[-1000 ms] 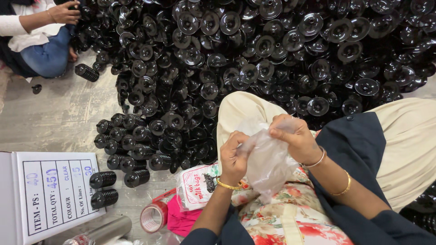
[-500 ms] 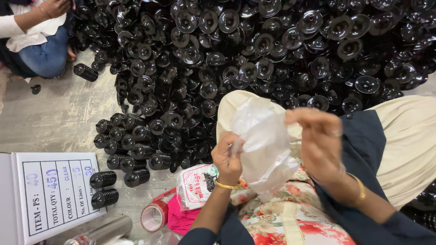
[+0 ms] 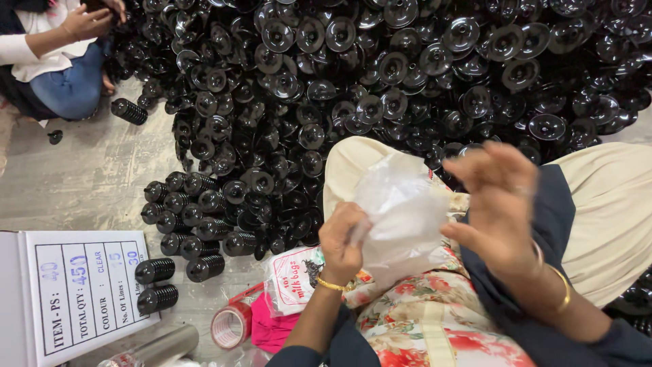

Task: The person sits on the floor among large piles of black plastic caps and places caps one at a time into a small clear plastic bag, then ties the bag closed and sets it aside. A sign listing item, total quantity and colour lies next to the work area.

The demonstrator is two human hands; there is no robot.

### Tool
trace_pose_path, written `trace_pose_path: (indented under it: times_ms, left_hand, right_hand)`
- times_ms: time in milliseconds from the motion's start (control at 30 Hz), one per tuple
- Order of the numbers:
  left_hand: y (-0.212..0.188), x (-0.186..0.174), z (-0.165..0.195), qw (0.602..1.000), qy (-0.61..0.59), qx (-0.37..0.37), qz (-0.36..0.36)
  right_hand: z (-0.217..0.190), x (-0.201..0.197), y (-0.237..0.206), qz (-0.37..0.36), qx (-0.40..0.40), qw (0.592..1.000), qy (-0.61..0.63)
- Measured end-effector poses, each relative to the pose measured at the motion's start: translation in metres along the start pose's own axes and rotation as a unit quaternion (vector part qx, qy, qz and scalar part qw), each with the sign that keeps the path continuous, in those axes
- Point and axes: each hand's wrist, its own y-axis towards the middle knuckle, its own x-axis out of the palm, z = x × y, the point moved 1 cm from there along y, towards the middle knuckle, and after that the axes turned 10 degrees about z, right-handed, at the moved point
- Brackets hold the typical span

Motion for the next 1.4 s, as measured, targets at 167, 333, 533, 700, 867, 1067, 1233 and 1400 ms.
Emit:
trace_pose_path:
  times_ms: [167,333,533,700,867,1067,1233,1400]
  left_hand:
    - [0.006,0.005,0.013,0.994,0.02,0.076,-0.074]
    - [0.008,0.008,0.015,0.989,0.046,0.111,-0.083]
    - [0.003,0.009,0.011,0.988,0.042,0.121,-0.088]
    - [-0.005,0.012,0.006,0.989,0.029,0.121,-0.081]
    - [-0.014,0.012,0.002,0.993,0.016,0.106,-0.052]
    - [-0.017,0.013,0.003,0.99,-0.029,0.126,-0.05]
    - [-0.017,0.017,0.004,0.988,-0.03,0.138,-0.07]
    - [-0.017,0.02,0.004,0.985,-0.024,0.153,-0.074]
  right_hand:
    - [0.035,0.003,0.018,-0.222,0.188,0.95,0.114]
    - [0.034,0.003,0.014,-0.292,0.06,0.953,-0.064]
    - [0.011,0.009,0.013,-0.226,-0.16,0.924,-0.264]
    - [0.009,0.015,0.004,-0.192,-0.149,0.93,-0.275]
    - [0.032,0.0,-0.005,-0.226,0.069,0.969,-0.067]
    - [0.072,-0.017,-0.022,-0.228,0.317,0.915,0.102]
    - [0.077,-0.023,-0.025,-0.191,0.247,0.944,0.107]
    - [0.071,-0.022,-0.02,-0.205,0.345,0.911,0.094]
